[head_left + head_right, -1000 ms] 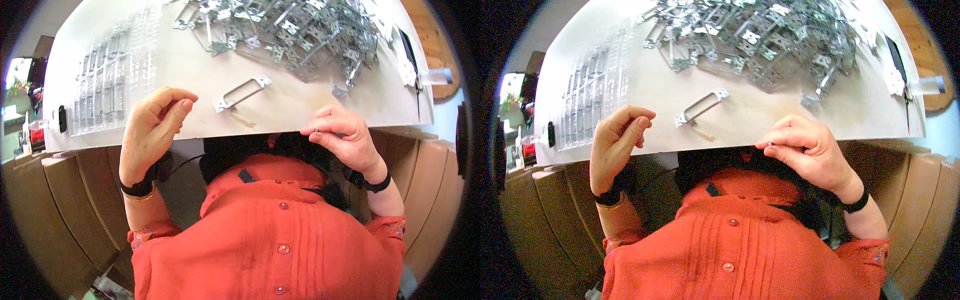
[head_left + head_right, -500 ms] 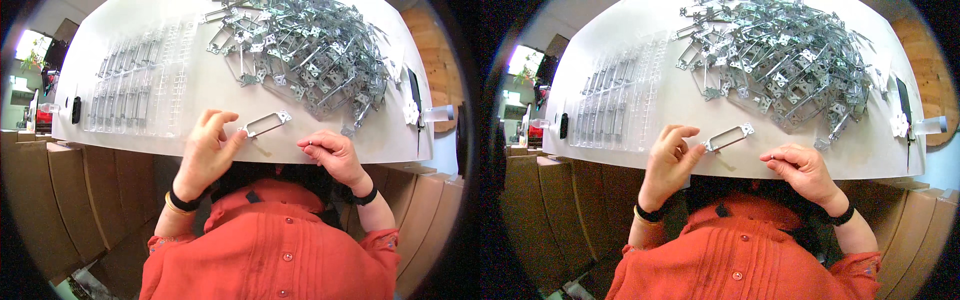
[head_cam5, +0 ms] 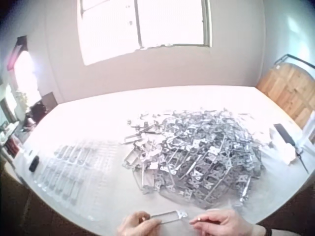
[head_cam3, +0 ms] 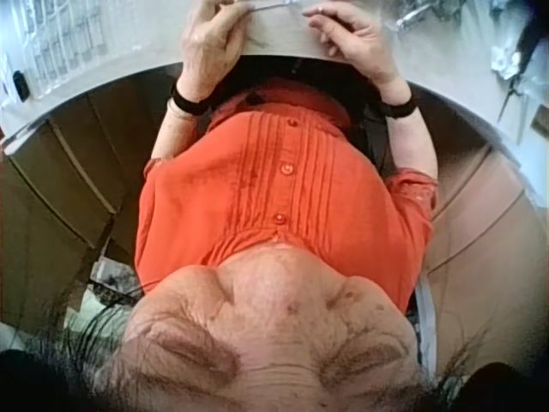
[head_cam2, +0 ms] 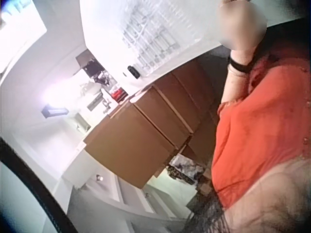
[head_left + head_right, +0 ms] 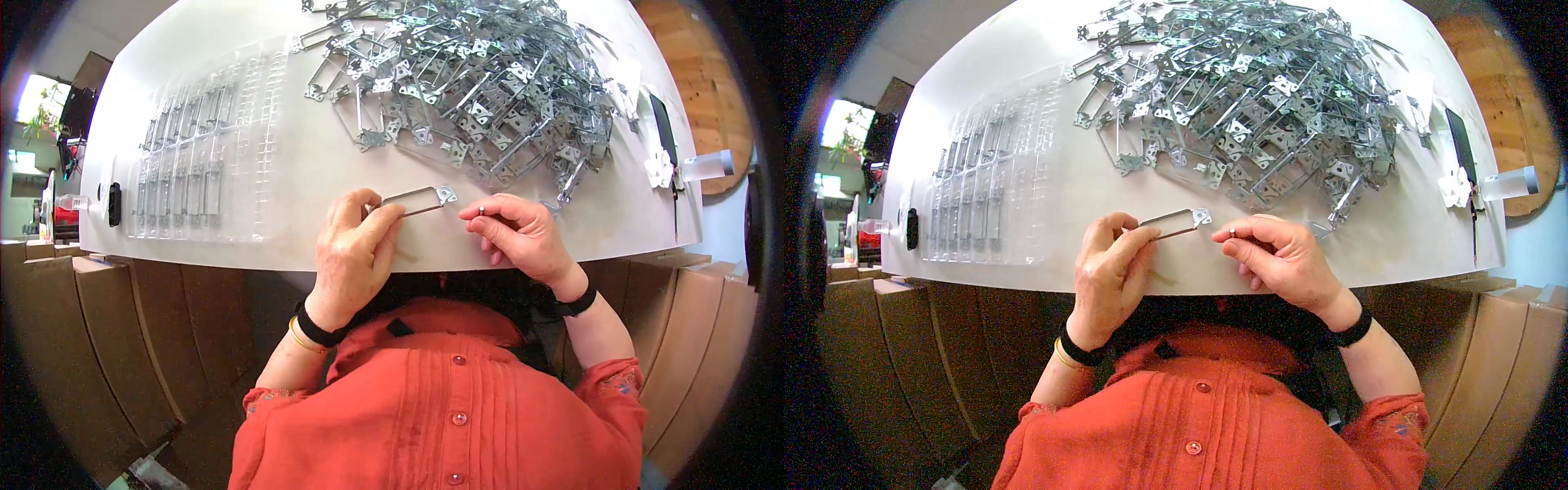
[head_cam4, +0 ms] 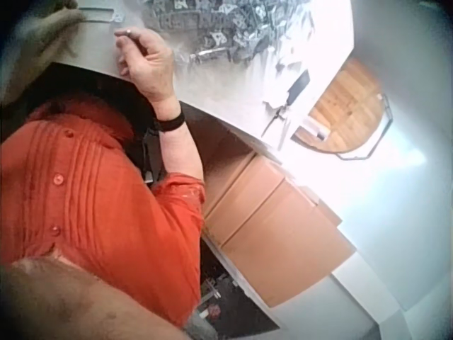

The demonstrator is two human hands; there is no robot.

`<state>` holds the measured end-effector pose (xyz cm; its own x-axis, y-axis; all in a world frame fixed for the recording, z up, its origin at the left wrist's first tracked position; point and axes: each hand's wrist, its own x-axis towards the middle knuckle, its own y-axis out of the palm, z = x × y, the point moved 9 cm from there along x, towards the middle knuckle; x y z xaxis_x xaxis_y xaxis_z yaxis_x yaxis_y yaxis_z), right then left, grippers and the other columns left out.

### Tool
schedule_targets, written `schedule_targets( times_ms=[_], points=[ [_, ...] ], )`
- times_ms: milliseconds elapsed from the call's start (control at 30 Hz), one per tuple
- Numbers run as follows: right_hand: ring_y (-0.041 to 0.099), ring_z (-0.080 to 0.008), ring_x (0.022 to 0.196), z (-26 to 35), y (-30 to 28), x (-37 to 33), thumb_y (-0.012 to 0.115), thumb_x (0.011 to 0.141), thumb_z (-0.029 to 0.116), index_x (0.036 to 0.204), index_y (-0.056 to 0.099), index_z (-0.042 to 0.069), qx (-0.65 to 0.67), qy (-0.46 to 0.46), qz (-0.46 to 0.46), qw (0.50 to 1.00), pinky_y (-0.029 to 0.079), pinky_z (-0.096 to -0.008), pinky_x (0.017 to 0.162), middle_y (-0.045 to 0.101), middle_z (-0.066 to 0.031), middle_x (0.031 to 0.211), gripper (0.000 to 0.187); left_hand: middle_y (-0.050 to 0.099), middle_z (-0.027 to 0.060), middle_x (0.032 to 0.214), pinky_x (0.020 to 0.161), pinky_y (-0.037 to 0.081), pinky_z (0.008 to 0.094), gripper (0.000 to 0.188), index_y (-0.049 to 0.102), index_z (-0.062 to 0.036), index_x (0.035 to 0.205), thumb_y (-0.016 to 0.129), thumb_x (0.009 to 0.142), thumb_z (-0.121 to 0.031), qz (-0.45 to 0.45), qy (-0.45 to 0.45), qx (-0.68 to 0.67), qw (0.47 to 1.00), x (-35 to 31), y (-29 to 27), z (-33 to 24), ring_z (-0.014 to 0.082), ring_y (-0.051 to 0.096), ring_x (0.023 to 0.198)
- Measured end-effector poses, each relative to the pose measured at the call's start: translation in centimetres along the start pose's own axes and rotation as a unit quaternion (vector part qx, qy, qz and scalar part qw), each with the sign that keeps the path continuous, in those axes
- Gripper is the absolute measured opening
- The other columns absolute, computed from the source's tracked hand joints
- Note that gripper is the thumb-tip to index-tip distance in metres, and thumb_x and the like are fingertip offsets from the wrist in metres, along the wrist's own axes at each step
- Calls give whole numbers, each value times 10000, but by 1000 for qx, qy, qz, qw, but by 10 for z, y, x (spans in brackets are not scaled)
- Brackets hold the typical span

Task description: The person assembles small metal brackets by hand, inserting a thin metal rod into the holes of two bracket pieces. They pick up the components from a pile on the table and place the assembled units into a clear plastic organizer tray. The process is repeated continuously throughout the video.

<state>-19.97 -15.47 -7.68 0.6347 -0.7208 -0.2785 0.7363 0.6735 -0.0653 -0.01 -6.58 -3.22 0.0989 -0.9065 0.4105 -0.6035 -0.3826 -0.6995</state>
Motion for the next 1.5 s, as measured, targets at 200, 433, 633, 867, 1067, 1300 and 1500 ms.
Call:
schedule_targets(
  times_ms=[200, 433, 633, 867, 1067, 1300, 1500],
  points=[
    [622, -27, 714, 3, -2, -1, 702, 1041, 97, 1174, 782, 55, 9, -68, 7, 998, 537, -210, 568, 687, 16, 952, 161, 671, 132, 1064, 755, 525, 393, 202, 779, -71, 1066, 768, 872, -16, -28, 18, 2, 999, -2, 6, 4, 285, 623, 860],
    [636, -35, 719, 4, -4, 0, 704, 1038, 87, 1160, 779, 29, 20, -98, -1, 995, 540, -211, 565, 694, 4, 964, 153, 669, 154, 1115, 773, 536, 376, 228, 784, -64, 1070, 758, 854, 5, -10, 27, -21, 999, 0, 8, 3, 284, 638, 906],
    [663, -56, 758, 9, -3, -1, 718, 1014, 52, 1135, 787, 57, 21, -147, -7, 989, 549, -218, 630, 725, -41, 1016, 139, 680, 179, 1176, 836, 564, 374, 240, 783, -43, 1088, 750, 857, 14, 8, 12, -35, 999, -2, 11, 5, 301, 677, 986],
    [738, -195, 965, 22, 6, -7, 767, 943, 21, 1098, 800, 74, -98, -197, -8, 976, 576, -299, 809, 767, -125, 1179, 167, 687, 191, 1283, 905, 581, 371, 247, 770, -10, 1109, 736, 869, 37, 25, 1, -77, 997, 0, 7, 3, 308, 711, 1087],
    [754, -240, 964, 25, 16, -6, 763, 930, 3, 1074, 788, 57, -133, -203, 0, 970, 589, -316, 813, 774, -125, 1138, 155, 665, 180, 1349, 945, 568, 356, 381, 705, -15, 1260, 734, 885, 39, 5, -56, -144, 988, 4, 11, 13, 276, 692, 1139],
    [764, -255, 907, 32, 33, -5, 751, 925, 14, 1052, 776, 52, -154, -230, 23, 961, 598, -328, 782, 784, -102, 1055, 135, 610, 184, 1404, 959, 562, 355, 510, 621, 3, 1366, 757, 877, 40, -55, -93, -177, 978, 3, 17, 17, 278, 665, 1170],
    [764, -260, 888, 32, 34, -5, 745, 924, 28, 1037, 779, 60, -165, -234, -1, 958, 594, -338, 760, 784, -100, 1016, 122, 643, 165, 1236, 876, 561, 363, 454, 633, 1, 1307, 793, 882, -3, -105, -104, -41, 988, -7, 8, 13, 274, 662, 1027]
  ],
)
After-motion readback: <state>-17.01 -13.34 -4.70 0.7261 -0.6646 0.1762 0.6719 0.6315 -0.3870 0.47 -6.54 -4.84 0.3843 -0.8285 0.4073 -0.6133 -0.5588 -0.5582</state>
